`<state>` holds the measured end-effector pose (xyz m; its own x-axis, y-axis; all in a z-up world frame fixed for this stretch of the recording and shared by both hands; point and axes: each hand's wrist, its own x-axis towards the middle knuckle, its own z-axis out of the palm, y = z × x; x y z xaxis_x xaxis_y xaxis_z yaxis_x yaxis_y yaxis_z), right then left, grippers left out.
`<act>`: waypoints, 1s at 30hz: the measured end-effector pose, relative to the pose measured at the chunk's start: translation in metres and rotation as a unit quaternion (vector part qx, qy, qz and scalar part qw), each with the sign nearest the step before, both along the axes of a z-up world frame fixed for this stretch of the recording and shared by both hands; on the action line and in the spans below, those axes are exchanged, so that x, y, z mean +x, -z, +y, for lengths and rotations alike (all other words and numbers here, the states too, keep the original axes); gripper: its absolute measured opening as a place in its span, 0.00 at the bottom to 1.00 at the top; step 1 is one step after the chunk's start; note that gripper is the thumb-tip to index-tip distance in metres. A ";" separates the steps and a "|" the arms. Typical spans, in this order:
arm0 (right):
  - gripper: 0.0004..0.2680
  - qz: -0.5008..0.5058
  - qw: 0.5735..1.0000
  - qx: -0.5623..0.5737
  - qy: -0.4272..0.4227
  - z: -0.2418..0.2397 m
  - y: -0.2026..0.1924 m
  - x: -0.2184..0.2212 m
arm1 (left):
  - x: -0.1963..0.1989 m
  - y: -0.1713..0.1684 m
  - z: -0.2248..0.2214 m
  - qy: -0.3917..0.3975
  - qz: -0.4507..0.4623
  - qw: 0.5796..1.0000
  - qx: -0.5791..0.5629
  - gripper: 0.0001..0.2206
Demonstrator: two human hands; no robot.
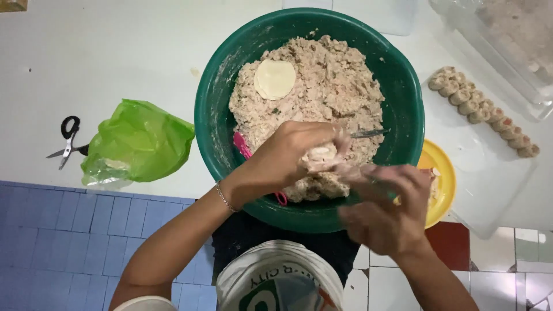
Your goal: Preparing dumplings by portioning meat filling onto dough wrappers and folding them into shape by hand.
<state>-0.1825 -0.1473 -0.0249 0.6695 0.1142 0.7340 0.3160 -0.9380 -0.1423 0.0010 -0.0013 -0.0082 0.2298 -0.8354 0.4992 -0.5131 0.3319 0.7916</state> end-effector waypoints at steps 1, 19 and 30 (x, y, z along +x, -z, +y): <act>0.03 -0.002 1.000 0.000 0.000 0.006 -0.006 0.004 | 0.000 -0.006 0.001 0.000 -0.002 1.000 0.000 0.04; 0.13 -0.018 0.990 -0.085 0.113 0.012 -0.009 0.008 | -0.001 -0.010 0.008 0.039 0.014 0.991 0.130 0.23; 0.04 -0.017 0.983 -0.182 0.025 0.020 -0.015 0.017 | 0.001 0.053 -0.009 0.055 -0.004 0.998 0.015 0.14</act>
